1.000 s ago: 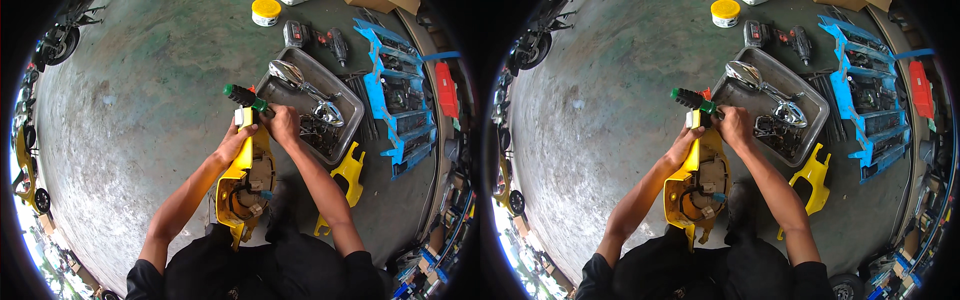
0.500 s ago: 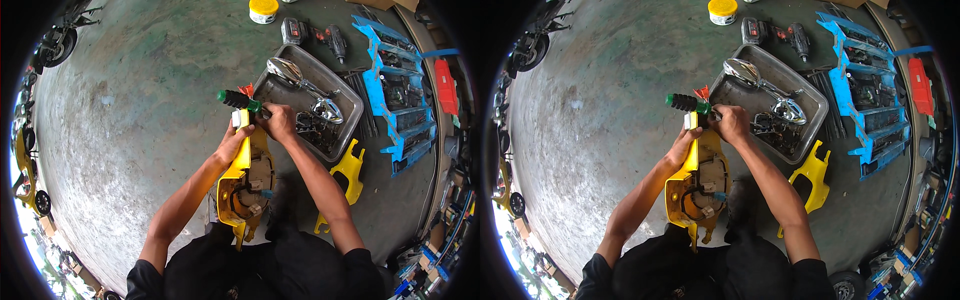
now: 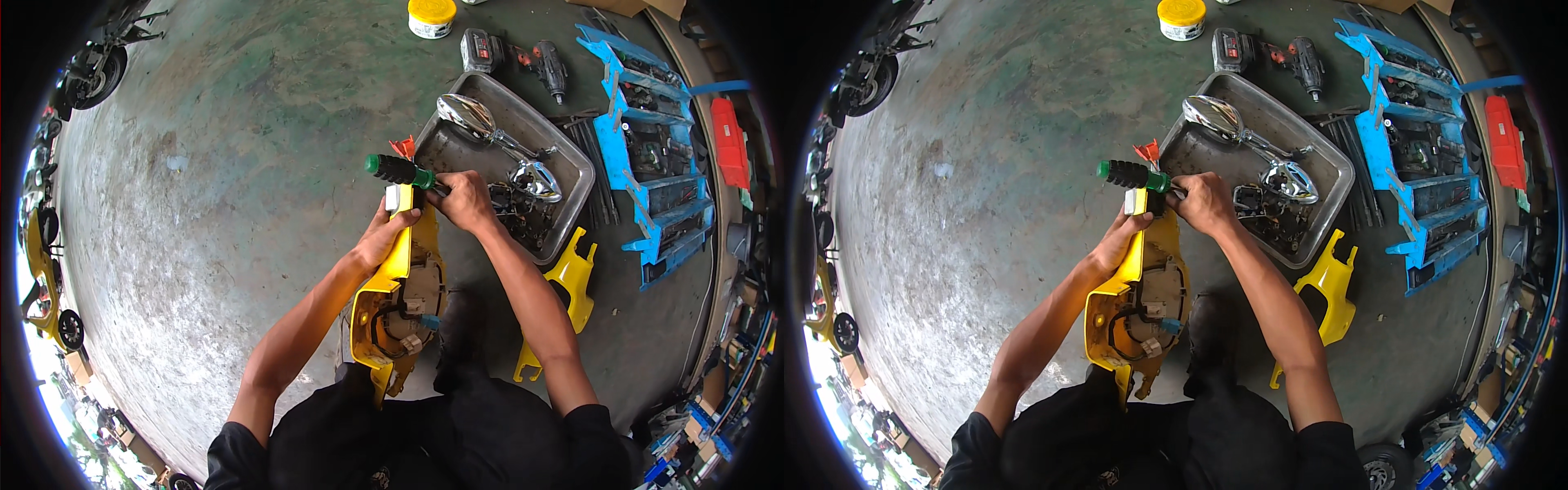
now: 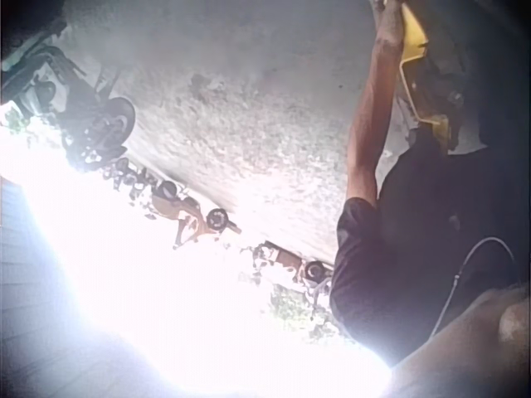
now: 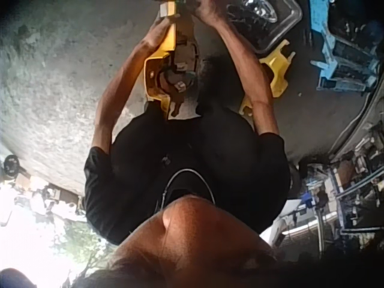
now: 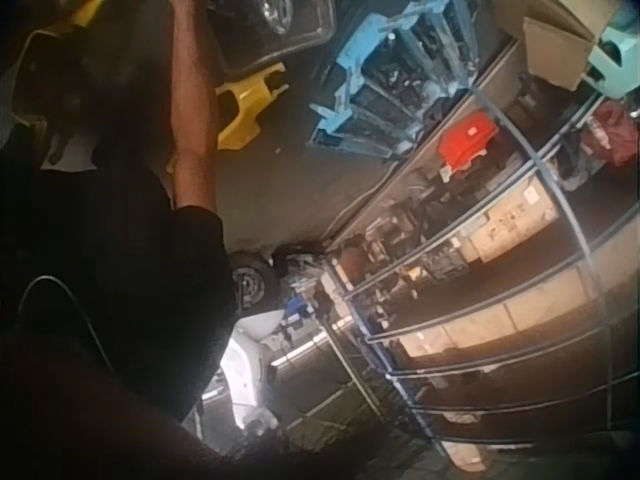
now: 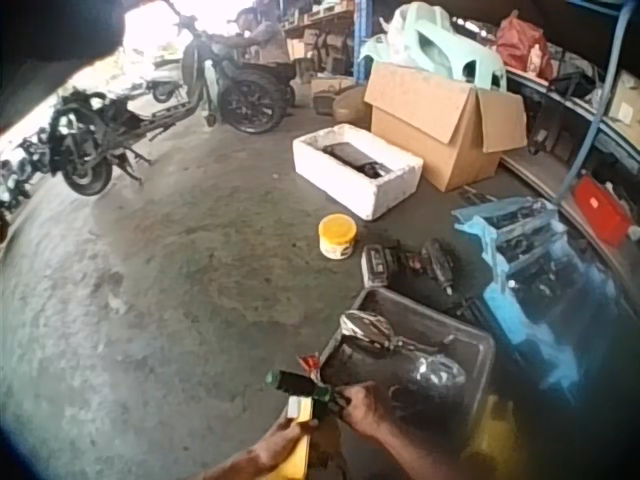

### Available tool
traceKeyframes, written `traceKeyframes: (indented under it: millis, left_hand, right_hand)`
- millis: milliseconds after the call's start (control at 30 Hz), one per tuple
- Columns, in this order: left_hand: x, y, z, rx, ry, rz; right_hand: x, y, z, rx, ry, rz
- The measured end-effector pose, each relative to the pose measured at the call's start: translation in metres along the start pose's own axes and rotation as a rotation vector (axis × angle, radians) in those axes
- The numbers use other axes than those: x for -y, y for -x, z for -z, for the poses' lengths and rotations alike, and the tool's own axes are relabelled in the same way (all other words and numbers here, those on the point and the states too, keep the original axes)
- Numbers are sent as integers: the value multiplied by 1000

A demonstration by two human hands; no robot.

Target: The person uses a screwdriver to remove screws from a motorcycle fairing and detaches the instrument cluster by hand.

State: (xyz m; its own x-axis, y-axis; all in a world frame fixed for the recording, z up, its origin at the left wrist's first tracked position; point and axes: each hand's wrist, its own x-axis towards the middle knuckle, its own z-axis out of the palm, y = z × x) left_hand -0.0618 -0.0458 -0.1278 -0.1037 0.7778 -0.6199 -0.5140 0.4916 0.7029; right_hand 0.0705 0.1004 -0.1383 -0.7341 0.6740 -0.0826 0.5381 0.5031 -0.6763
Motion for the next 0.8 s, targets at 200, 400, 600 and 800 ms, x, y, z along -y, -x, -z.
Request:
traceKeyframes:
  millis: [200, 400, 600, 800]
  left_hand:
    - [9, -4, 4, -13, 7, 5]
    - [11, -5, 5, -16, 37, 35]
    - [9, -8, 4, -43, 20, 12]
    - [2, -6, 15, -8, 145, 61]
  right_hand:
    - [9, 0, 0, 31, 126, -53]
    - [7, -3, -6, 41, 238, 3]
    - [6, -5, -9, 4, 262, 62]
    - [-2, 3, -7, -162, -207, -70]
